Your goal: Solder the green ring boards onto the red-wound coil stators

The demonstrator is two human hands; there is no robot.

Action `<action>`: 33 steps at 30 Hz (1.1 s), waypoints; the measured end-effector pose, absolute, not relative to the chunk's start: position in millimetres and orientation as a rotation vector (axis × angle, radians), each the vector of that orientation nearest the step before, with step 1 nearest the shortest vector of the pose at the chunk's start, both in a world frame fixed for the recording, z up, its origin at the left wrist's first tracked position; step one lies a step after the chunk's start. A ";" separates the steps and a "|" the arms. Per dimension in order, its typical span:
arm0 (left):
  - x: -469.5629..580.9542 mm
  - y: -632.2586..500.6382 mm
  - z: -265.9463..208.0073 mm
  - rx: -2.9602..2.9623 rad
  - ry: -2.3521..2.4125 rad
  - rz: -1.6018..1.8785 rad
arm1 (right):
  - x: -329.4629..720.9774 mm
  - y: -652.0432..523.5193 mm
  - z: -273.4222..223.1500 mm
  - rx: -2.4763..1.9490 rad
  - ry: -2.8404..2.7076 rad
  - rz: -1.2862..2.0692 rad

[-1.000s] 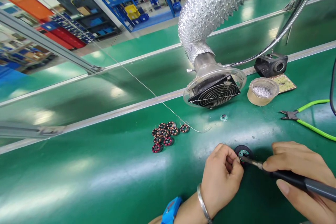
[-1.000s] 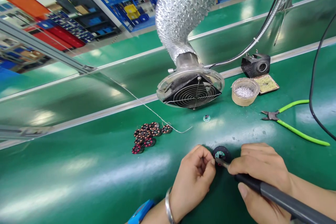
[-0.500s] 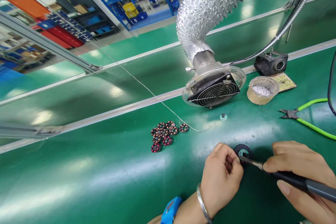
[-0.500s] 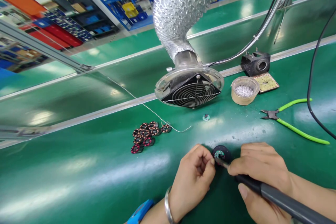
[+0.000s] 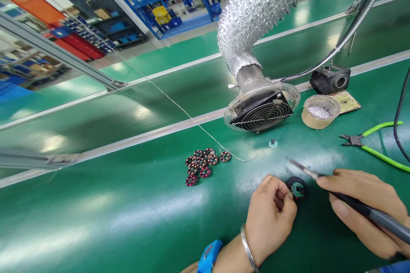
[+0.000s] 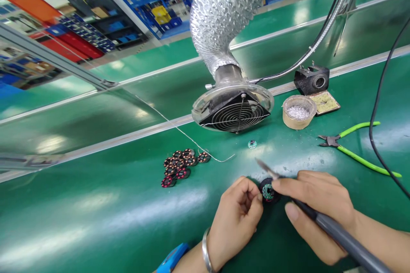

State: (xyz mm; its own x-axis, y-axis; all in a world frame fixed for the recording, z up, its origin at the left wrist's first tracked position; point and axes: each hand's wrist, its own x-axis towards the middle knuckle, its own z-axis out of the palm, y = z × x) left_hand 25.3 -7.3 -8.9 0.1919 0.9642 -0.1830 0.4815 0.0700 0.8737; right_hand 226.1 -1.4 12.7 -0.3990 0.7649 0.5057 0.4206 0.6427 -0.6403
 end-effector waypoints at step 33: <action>9.8 -3.4 -20.7 1.547 1.277 0.845 | 206.4 9.3 -11.8 -0.848 -2.141 0.679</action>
State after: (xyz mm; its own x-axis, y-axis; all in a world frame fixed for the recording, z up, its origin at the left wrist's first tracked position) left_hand 9.8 -3.4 -20.7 0.2235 0.9735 -0.0494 0.3348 -0.0290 0.9418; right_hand 206.4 9.3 -11.8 -0.5211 0.7385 0.4279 0.3569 0.6440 -0.6767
